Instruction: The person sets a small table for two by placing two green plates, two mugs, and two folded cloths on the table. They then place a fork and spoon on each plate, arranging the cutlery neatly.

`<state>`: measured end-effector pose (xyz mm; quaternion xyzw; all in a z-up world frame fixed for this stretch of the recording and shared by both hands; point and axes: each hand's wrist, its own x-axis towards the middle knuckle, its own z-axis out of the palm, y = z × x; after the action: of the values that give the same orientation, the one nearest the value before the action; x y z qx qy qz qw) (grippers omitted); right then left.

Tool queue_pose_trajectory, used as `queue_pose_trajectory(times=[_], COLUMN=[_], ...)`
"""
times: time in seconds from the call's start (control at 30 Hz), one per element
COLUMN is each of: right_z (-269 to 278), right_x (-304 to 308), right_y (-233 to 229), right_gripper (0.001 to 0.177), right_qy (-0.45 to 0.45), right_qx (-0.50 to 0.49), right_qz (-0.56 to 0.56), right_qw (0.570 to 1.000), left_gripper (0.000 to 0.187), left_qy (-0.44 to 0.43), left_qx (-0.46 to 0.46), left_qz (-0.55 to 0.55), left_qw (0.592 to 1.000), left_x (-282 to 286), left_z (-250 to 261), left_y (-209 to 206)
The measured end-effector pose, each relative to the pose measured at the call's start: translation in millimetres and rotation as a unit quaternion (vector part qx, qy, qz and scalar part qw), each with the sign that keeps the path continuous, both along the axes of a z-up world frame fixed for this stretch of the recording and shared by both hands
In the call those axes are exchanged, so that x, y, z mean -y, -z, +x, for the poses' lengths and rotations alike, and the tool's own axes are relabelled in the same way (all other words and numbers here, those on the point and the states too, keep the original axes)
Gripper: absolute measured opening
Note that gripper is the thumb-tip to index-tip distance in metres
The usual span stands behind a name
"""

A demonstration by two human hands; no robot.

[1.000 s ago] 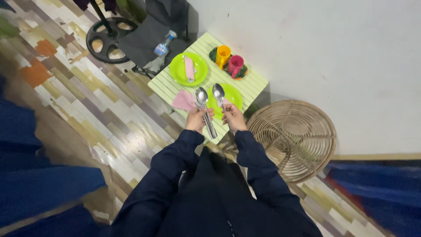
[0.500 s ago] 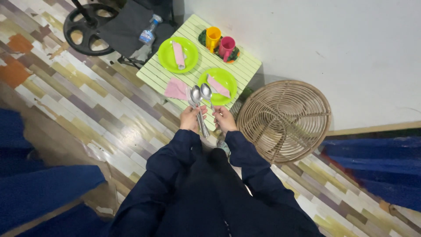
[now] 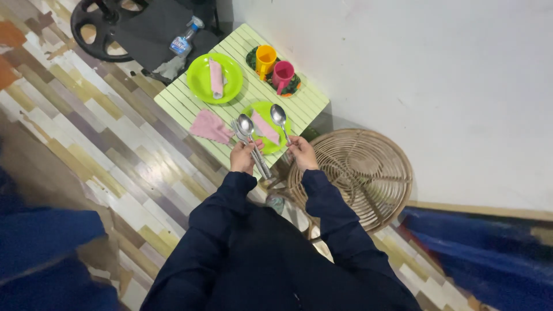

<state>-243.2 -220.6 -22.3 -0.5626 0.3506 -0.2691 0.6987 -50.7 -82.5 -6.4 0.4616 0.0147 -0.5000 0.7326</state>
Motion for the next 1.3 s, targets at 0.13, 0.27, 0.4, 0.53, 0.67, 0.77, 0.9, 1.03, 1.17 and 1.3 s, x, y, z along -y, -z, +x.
queue_pose_trajectory(times=[0.13,0.27,0.4,0.53,0.67,0.77,0.9,1.03,1.17,1.3], right_z=[-5.7,-4.0,5.8,19.9,34.0,40.8,45.4,57.5,67.2,70.5], right_x=[51.5,85.7,105.2,113.7,118.0,117.2,119.0,121.5,117.4,118.4], right_y=[2.4,2.9,11.2,27.6,50.5,72.9,105.8,139.0,165.6,185.1], right_gripper=[0.029,0.028,0.029,0.03,0.031,0.031,0.027,0.026,0.026,0.025], right_qy=[-0.021,-0.038,-0.052,-0.044,-0.046,-0.045,-0.05,-0.038,-0.024,-0.026], right_qx=[-0.017,-0.045,-0.055,-0.098,-0.128,-0.151,-0.172,-0.253,-0.268,-0.26], right_qz=[-0.007,-0.007,-0.004,-0.039,-0.067,-0.111,-0.184,-0.214,-0.225,-0.253], right_qw=[1.0,0.998,0.997,0.993,0.988,0.981,0.966,0.943,0.936,0.932], left_gripper=[0.019,0.017,0.018,0.021,0.02,0.019,0.016,0.018,0.015,0.012], left_qy=[-0.04,-0.074,-0.088,-0.09,-0.099,-0.109,-0.108,-0.105,-0.121,-0.119], left_qx=[-0.015,-0.017,-0.021,-0.018,-0.018,-0.025,-0.035,-0.044,-0.068,-0.075], left_qz=[-0.018,-0.016,0.005,0.027,0.036,0.039,0.039,0.046,0.036,0.039], left_qw=[0.999,0.997,0.996,0.995,0.994,0.993,0.993,0.992,0.99,0.989], left_x=[26.3,38.0,42.8,48.6,53.3,52.2,57.0,61.5,67.7,70.9], left_z=[-11.4,-20.3,-23.7,-22.3,-14.2,-10.1,-6.4,-1.0,0.8,4.0], left_y=[4.0,9.2,12.6,24.1,45.4,72.2,114.2,148.1,181.3,211.7])
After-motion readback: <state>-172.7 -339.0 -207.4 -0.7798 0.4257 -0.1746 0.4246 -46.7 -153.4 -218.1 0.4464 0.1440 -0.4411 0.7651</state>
